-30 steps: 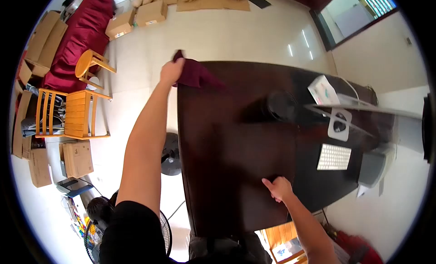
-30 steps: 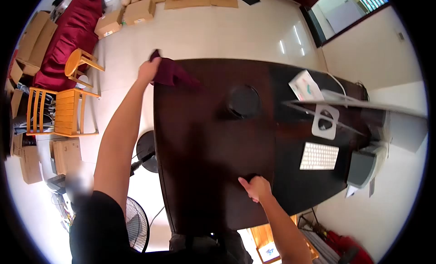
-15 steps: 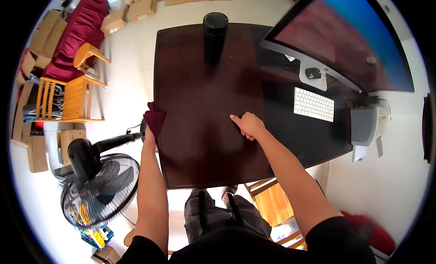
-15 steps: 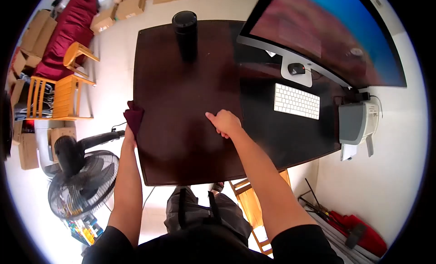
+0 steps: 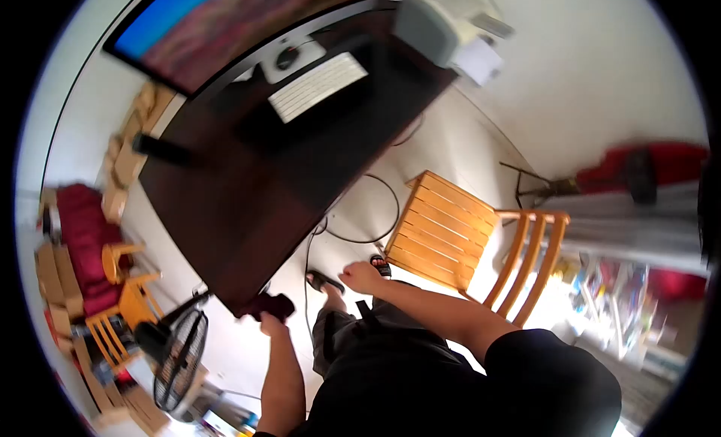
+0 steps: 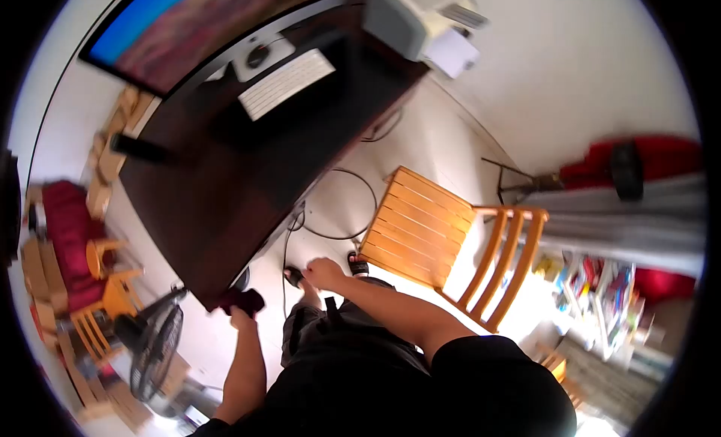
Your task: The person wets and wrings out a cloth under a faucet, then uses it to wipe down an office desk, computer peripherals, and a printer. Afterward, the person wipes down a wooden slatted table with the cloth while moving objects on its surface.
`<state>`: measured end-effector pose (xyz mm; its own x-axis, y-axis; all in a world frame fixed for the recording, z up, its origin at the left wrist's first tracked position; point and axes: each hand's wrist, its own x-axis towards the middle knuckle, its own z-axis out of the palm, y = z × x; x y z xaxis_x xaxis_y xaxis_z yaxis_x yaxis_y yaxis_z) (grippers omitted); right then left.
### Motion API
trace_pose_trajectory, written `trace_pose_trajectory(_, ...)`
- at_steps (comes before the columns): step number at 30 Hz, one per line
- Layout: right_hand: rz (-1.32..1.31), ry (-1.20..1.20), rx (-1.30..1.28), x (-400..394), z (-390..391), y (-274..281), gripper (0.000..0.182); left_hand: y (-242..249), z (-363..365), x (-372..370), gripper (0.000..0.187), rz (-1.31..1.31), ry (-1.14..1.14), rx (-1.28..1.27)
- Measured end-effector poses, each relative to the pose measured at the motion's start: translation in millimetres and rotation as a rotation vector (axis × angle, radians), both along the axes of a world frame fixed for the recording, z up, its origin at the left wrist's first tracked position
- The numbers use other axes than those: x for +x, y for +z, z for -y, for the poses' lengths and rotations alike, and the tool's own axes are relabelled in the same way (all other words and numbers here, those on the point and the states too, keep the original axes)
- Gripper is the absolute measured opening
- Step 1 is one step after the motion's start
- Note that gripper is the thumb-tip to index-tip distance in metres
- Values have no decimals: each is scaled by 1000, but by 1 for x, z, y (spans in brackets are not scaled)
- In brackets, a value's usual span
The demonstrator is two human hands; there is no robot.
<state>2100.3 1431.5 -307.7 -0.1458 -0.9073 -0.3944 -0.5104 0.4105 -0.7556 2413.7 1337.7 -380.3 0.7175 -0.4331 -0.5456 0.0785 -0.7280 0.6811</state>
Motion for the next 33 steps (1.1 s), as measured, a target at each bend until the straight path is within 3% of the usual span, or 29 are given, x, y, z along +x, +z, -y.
trace_pose_trajectory(1, -39, -24, 35, 0, -20, 3, 34, -13, -12, -5, 60, 131, -298, 73)
trace_pose_trajectory(3, 59, -62, 145, -2, -39, 19, 35, 11, -16, -62, 53, 425, -928, 210)
trace_pose_trajectory(5, 181, -184, 79, 6, -49, 35, 59, 50, -32, -127, 47, 205, -1244, 71)
trace_pose_trajectory(7, 348, -487, 33, 26, -44, 17, 71, 44, -49, -163, 41, -226, -1342, 0)
trace_pose_trajectory(9, 627, -759, -38, 31, -37, 15, 71, 84, -71, -202, 37, -595, -1232, 180)
trace_pose_trajectory(10, 407, -788, -137, 33, -44, 25, 68, 113, -76, -212, 46, -723, -1196, 357)
trace_pose_trajectory(11, 189, -806, -214, 41, -53, 35, 64, 126, -81, -218, 46, -718, -1239, 378)
trace_pose_trajectory(12, 190, -850, -219, 43, -60, 53, 64, 136, -84, -221, 49, -927, -1137, 510)
trace_pose_trajectory(13, 359, -932, -163, 36, -64, 72, 60, 142, -84, -223, 53, -1128, -1020, 639)
trace_pose_trajectory(14, 533, -1005, -112, 34, -70, 84, 57, 146, -84, -222, 61, -1289, -1155, 664)
trace_pose_trajectory(17, 611, -1122, -382, 42, -95, 97, 54, 157, -87, -224, 45, -1297, -1291, 605)
trace_pose_trajectory(19, 652, -1153, -377, 47, -120, 104, 58, 175, -105, -229, 36, -1192, -1310, 645)
trace_pose_trajectory(21, 943, -1242, -560, 54, -142, 106, 58, 194, -121, -234, 56, -1205, -1391, 721)
trace_pose_trajectory(23, 858, -1361, -631, 63, -153, 101, 59, 182, -133, -240, 62, -1140, -1458, 819)
trace_pose_trajectory(26, 537, -1605, -400, 77, -170, 116, 58, 152, -153, -251, 59, -922, -1600, 716)
trace_pose_trajectory(27, 550, -1628, -412, 78, -174, 115, 58, 134, -161, -255, 59, -900, -1623, 727)
trace_pose_trajectory(29, 468, -1826, -347, 82, -181, 106, 55, 121, -184, -253, 51, -801, -1983, 342)
trace_pose_trajectory(30, 436, -1864, -337, 82, -192, 100, 51, 125, -199, -253, 64, -932, -1723, 696)
trace_pose_trajectory(31, 449, -1878, -334, 82, -206, 95, 51, 116, -218, -257, 64, -916, -1730, 708)
trace_pose_trajectory(33, 490, -2051, -303, 84, -234, 89, 50, 87, -249, -259, 43, -800, -1913, 528)
